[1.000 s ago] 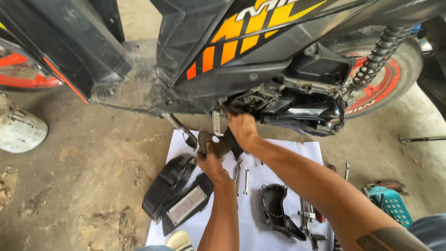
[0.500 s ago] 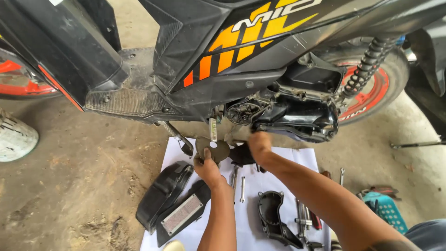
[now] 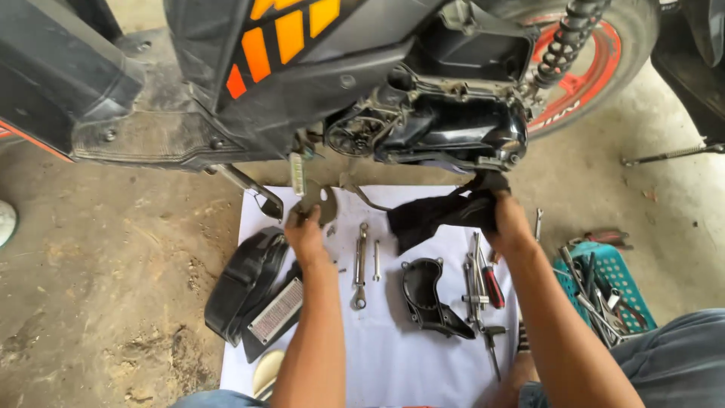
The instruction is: Cleaning and inspecting the internal components of a motorcycle engine casing
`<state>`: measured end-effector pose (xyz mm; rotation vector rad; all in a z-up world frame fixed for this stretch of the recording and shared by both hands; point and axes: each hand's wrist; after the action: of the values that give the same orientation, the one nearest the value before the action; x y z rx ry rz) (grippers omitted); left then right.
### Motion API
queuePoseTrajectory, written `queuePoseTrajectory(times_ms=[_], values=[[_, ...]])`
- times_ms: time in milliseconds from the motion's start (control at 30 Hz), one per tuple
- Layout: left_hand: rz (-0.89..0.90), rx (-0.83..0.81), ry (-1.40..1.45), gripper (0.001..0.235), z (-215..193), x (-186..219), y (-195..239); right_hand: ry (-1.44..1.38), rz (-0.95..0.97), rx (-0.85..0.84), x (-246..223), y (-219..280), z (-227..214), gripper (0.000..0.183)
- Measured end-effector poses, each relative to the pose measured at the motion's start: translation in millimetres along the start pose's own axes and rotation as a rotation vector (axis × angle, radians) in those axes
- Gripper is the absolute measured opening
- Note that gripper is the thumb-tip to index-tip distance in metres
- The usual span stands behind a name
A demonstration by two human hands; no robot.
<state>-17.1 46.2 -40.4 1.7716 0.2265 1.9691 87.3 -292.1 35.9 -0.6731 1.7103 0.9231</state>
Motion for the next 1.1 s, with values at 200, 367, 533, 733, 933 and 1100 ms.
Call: queuePoseTrajectory(times_ms=[200, 367, 533, 733, 933, 1100], values=[[0.091, 0.004, -0.1, 0.039, -26, 14, -3, -0.112, 0.131, -0.247, -47, 51, -14, 0.018], [0.256, -0.153, -0.418, 0.041, -46, 43, 6, 0.13, -0.306, -0.4, -30, 64, -4, 0.013], [0.251, -0.232, -0.658, 0.042, -73, 42, -23, 0.074, -0.219, -0.453, -49, 71, 7, 0.008], [0.189, -0.243, -0.667, 0.046, -93, 79, 26, 0.181, -0.232, -0.677, -55, 118, 26, 0.009], [0.129, -0.313, -0.613, 0.046, -80, 60, 36, 0.293, -0.286, -0.627, -13, 130, 51, 0.011], [0.168, -0.307, -0.737, 0.044, -96, 51, 12, 0.353, -0.237, -0.596, 8, 130, 49, 0.013]])
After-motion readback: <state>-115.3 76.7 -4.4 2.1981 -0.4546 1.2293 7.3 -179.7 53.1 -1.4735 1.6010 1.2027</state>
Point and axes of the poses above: each hand's wrist, its own y-axis away from the middle knuckle, its own z-axis out of the palm, x = y × z, and after that the axes turned 15 degrees about x, right-handed
